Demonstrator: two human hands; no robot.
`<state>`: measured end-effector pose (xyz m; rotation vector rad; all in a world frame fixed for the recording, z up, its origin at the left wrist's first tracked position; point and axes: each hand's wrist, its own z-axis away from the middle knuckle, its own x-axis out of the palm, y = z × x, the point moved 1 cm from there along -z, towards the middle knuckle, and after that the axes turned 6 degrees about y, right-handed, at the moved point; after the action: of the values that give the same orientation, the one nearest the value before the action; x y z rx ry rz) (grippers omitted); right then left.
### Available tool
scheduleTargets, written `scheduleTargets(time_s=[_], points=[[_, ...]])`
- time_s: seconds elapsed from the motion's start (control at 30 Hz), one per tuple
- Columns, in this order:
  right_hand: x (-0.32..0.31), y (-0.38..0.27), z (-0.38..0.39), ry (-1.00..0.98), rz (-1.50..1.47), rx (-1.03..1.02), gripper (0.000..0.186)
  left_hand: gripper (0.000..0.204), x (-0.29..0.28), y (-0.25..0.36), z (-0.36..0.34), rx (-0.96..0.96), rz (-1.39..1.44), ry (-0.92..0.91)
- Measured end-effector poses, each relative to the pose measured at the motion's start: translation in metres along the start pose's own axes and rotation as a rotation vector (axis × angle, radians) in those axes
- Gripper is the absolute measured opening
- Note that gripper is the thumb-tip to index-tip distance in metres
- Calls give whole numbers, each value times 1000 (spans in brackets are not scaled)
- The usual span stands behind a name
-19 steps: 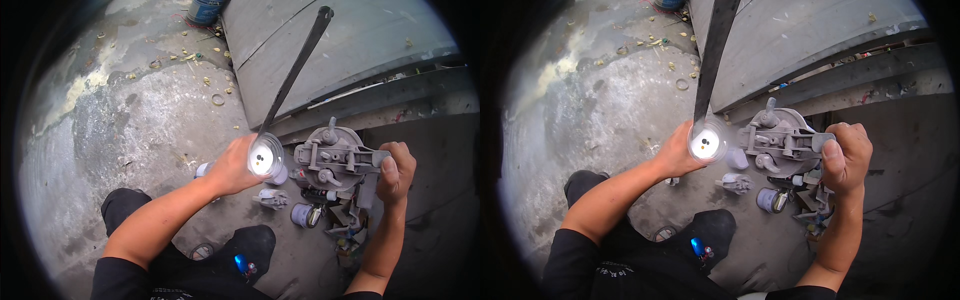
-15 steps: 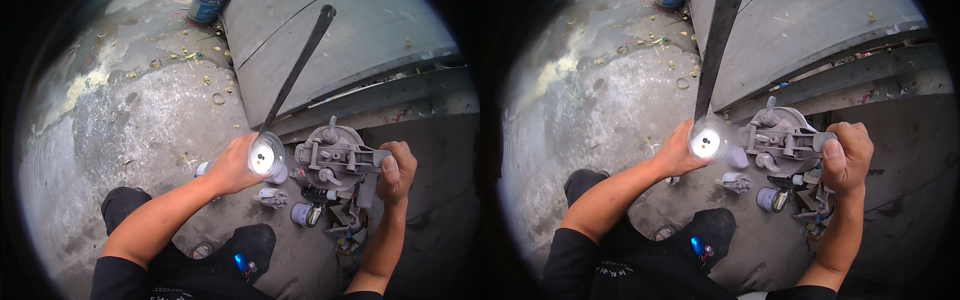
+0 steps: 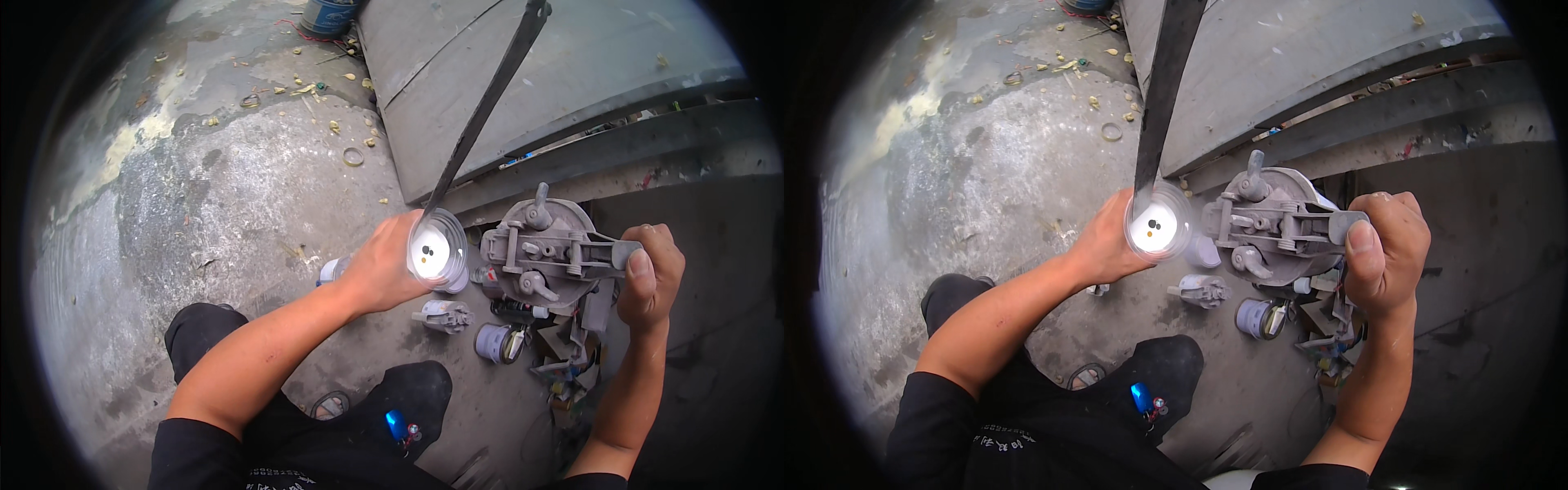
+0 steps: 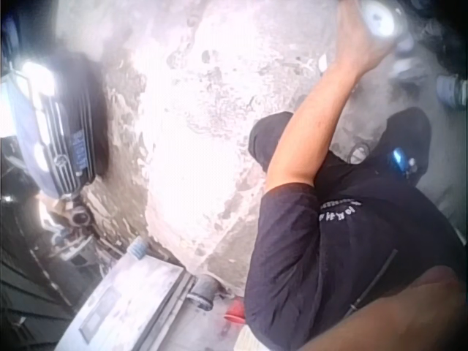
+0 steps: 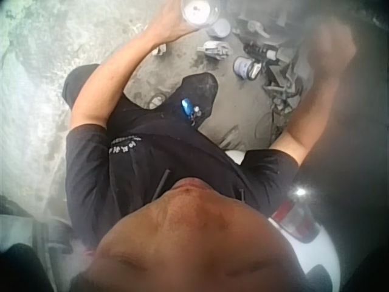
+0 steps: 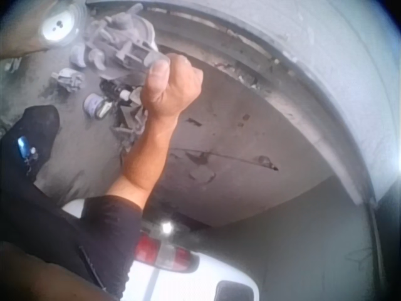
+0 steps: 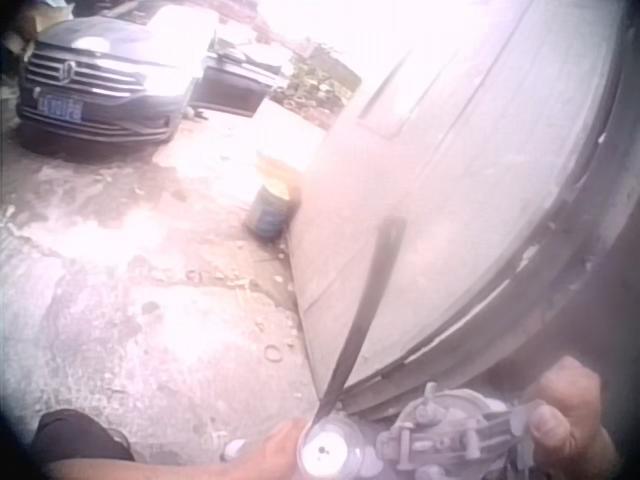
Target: The person mixes white paint in a cup using a metal spatula and then applies some to the surface of a white vehicle.
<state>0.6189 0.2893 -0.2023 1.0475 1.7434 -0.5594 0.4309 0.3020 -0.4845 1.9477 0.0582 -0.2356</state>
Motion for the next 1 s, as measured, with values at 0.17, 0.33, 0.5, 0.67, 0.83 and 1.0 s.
scheduleTargets(time_s=[0.17,0.33,0.5,0.67,0.83,1.0], points=[[-3,-5,0,-6,28,-32,44,86,-6,8,1,-23,4,-10],[-4,-13,-6,-4,45,-84,42,84,-7,6,2,-12,17,5],[-4,-20,-13,-2,103,-191,50,84,-11,10,2,-29,23,7],[-7,-44,-24,-77,321,-373,67,83,-13,11,1,-17,30,25],[-12,-71,-36,-152,389,-428,66,84,-10,6,0,15,49,32],[-12,-82,-45,-154,366,-477,57,83,-7,3,-1,34,44,31]])
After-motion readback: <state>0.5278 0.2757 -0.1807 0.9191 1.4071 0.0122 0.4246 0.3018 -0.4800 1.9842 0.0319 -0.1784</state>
